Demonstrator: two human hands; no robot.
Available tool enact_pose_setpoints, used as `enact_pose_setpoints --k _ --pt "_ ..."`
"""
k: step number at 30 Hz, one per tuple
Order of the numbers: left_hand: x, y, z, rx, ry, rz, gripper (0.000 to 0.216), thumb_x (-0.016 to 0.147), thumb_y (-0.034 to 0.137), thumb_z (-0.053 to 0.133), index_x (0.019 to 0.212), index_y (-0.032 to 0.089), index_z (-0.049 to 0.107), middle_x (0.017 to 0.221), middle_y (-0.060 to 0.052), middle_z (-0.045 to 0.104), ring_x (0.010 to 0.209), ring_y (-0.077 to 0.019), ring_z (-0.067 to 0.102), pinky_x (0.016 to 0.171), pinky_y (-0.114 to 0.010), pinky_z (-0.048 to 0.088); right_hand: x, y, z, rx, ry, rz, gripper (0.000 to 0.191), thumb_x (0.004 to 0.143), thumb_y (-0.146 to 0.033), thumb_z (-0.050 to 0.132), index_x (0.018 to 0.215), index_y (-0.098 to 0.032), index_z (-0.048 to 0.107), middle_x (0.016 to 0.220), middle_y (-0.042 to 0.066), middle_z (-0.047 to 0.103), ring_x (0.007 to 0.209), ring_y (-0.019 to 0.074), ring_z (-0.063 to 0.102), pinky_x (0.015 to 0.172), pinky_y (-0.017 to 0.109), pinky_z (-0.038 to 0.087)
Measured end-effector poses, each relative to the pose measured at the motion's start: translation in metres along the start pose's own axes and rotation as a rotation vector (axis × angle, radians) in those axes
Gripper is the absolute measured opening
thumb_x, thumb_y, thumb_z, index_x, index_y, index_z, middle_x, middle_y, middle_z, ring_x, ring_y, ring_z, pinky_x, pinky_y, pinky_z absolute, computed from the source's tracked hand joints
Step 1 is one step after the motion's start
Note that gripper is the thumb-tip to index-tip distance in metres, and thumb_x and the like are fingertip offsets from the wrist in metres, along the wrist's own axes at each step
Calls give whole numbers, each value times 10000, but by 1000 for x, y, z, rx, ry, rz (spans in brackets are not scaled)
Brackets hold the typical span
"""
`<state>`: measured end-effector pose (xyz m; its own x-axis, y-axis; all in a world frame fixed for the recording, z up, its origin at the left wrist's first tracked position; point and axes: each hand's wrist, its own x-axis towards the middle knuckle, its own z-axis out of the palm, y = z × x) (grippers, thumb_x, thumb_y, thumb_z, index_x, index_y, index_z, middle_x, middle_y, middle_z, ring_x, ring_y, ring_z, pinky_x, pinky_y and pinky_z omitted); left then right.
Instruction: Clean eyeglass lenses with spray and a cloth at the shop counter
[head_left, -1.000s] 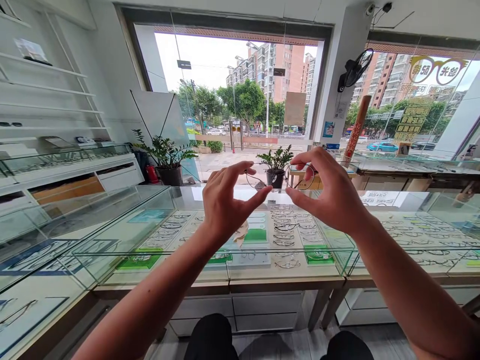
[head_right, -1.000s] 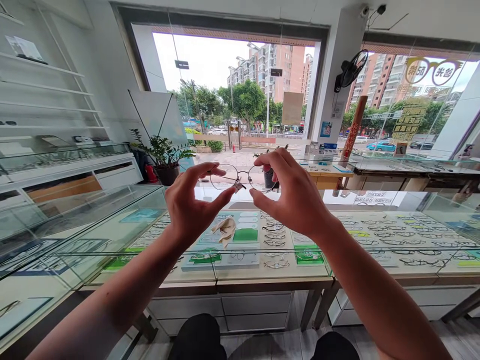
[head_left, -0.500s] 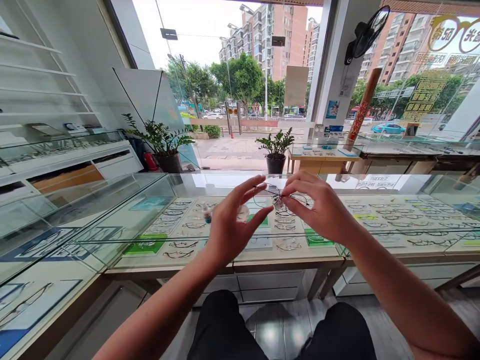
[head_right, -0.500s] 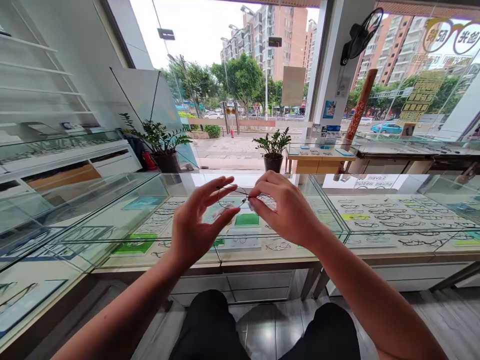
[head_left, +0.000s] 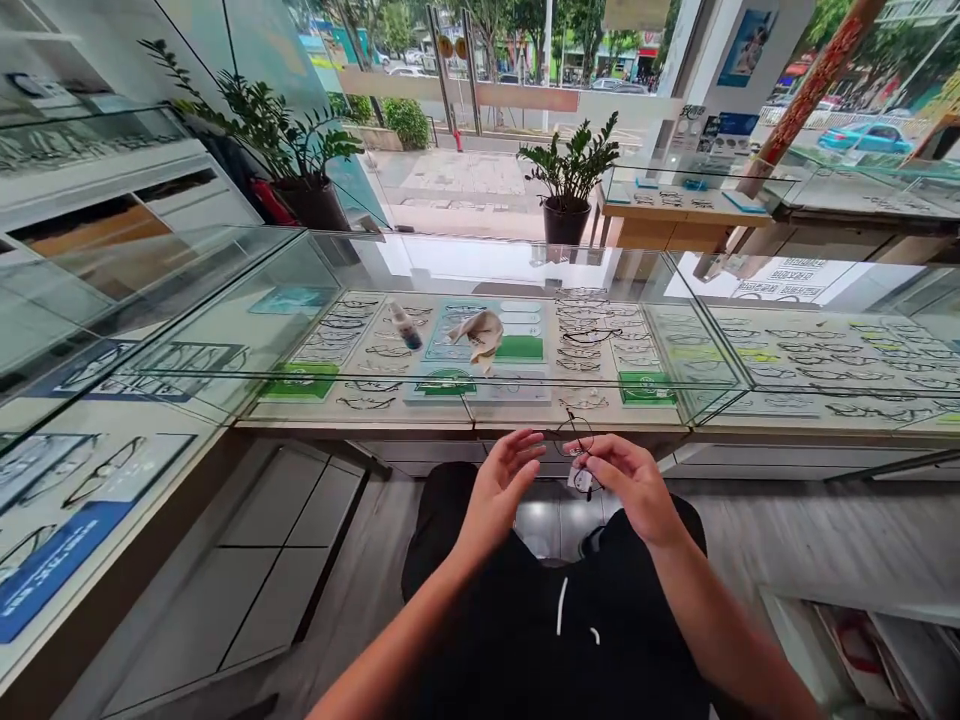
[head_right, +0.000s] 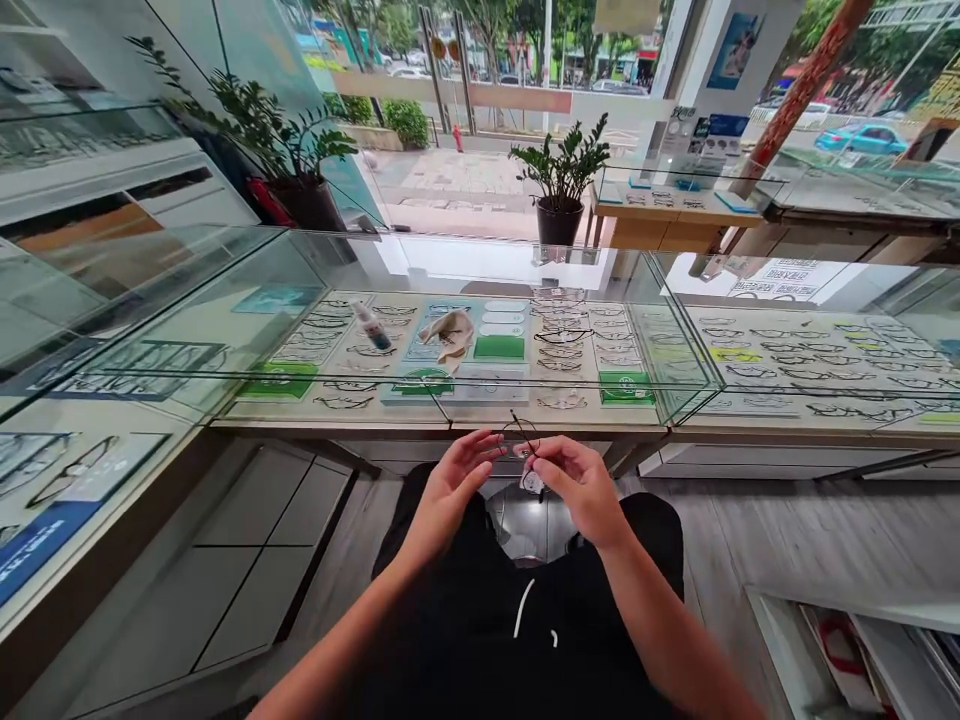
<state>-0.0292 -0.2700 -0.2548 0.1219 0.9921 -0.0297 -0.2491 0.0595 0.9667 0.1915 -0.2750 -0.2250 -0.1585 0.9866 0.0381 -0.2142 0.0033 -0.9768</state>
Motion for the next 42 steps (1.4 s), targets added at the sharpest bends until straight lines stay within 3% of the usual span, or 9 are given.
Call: enact_pose_setpoints --k 4,8,12,15,20,28,34,38,42 --pt "-2 -37 4 -162 106 -220 741 832 551 913 1432 203 653 1593 -219 638 1510 -406 592 1267 -560 445 -5 31 -2 147 36 -39 187 906 -450 889 910 -279 813 1187 76 849 1061 247 780 997 420 602" --pt "1 -37 4 -312 49 -256 699 864 520 873 1444 189 664 1578 -222 653 1476 -397 624 1201 -516 483 -5 54 -1 211 56 27 201 895 -461 898 889 -278 816 1158 67 855 1047 239 786 1008 410 604" --pt "5 -37 4 -295 121 -198 545 849 471 873 1292 191 723 1262 -147 805 1245 -311 748 1041 -411 549 -6 57 0 255 48 42 210 892 -471 902 880 -281 812 1090 65 862 1090 253 792 1037 422 598" --pt "6 -44 6 -239 210 -210 409 824 461 880 1094 190 735 1071 -89 807 1062 -260 767 903 -358 559 -6 53 -5 273 63 6 181 902 -450 897 898 -288 815 1121 65 855 1133 248 780 1042 405 586" --pt "5 -46 11 -265 118 -270 573 845 494 865 1308 188 721 1464 -180 731 1325 -336 710 1068 -431 534 -6 52 -14 253 37 20 205 899 -466 890 883 -281 803 1115 77 846 1097 268 774 1041 440 579" --pt "5 -42 7 -203 108 -124 572 910 459 799 1407 220 649 1577 -185 658 1380 -346 677 1105 -462 505 -9 64 -10 219 47 58 186 909 -448 881 882 -277 813 1150 71 812 1209 275 717 1077 420 531" --pt "-2 -40 6 -86 -17 33 625 978 483 758 1514 234 556 1457 -169 740 1476 -333 609 1269 -512 378 -5 71 -12 172 100 134 242 873 -450 909 814 -250 785 1333 66 759 1265 262 673 1055 366 536" --pt "-9 -32 13 -3 -106 59 640 1010 475 743 1571 260 523 1489 -163 716 1508 -328 580 1301 -504 351 -6 75 -10 196 77 205 247 851 -478 923 869 -257 815 1175 69 826 1148 256 720 1057 390 550" --pt "-13 -29 22 168 67 140 454 1000 411 765 1421 285 650 1335 -106 761 1324 -293 667 1176 -426 447 -4 76 -9 163 194 159 262 830 -513 926 850 -268 835 1078 60 828 1074 251 729 1031 399 559"
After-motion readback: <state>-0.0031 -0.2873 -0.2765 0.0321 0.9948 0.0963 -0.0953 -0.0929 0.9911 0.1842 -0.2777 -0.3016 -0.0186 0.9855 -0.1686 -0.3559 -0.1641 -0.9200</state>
